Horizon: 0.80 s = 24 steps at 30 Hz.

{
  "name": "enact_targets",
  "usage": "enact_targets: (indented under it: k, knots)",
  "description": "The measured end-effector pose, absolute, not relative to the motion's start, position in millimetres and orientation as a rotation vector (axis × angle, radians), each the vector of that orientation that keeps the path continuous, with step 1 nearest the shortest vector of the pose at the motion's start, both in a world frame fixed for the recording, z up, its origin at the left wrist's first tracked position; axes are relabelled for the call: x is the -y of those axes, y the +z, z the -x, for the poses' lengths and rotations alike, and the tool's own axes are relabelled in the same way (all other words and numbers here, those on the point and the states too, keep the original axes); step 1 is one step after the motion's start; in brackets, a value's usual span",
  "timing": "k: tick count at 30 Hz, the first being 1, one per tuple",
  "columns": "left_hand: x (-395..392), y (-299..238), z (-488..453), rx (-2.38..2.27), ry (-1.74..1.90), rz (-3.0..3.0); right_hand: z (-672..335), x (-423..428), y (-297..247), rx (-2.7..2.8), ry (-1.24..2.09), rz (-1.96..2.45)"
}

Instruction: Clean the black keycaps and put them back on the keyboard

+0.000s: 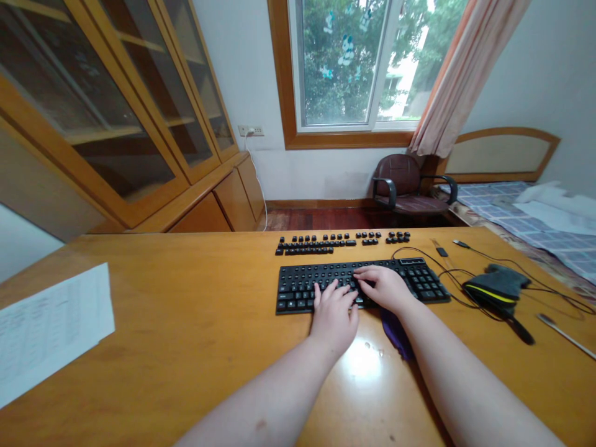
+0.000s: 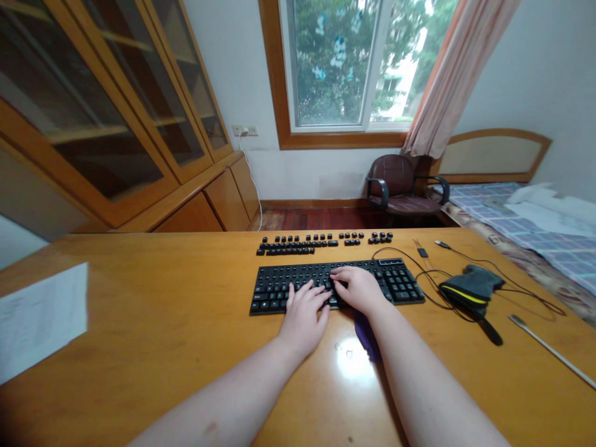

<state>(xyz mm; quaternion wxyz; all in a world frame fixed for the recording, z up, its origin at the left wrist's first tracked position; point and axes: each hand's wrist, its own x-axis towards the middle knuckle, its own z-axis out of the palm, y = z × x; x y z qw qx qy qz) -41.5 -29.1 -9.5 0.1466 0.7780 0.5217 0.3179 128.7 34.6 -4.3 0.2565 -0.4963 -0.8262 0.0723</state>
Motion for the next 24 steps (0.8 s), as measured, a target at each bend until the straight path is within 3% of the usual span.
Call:
enact_targets:
  k: [24]
  knots:
    - [26.6,-12.3,42.3,-1.543,0.833,-2.262,-126.2,-31.8,-12.9,2.152,0.141,1.399]
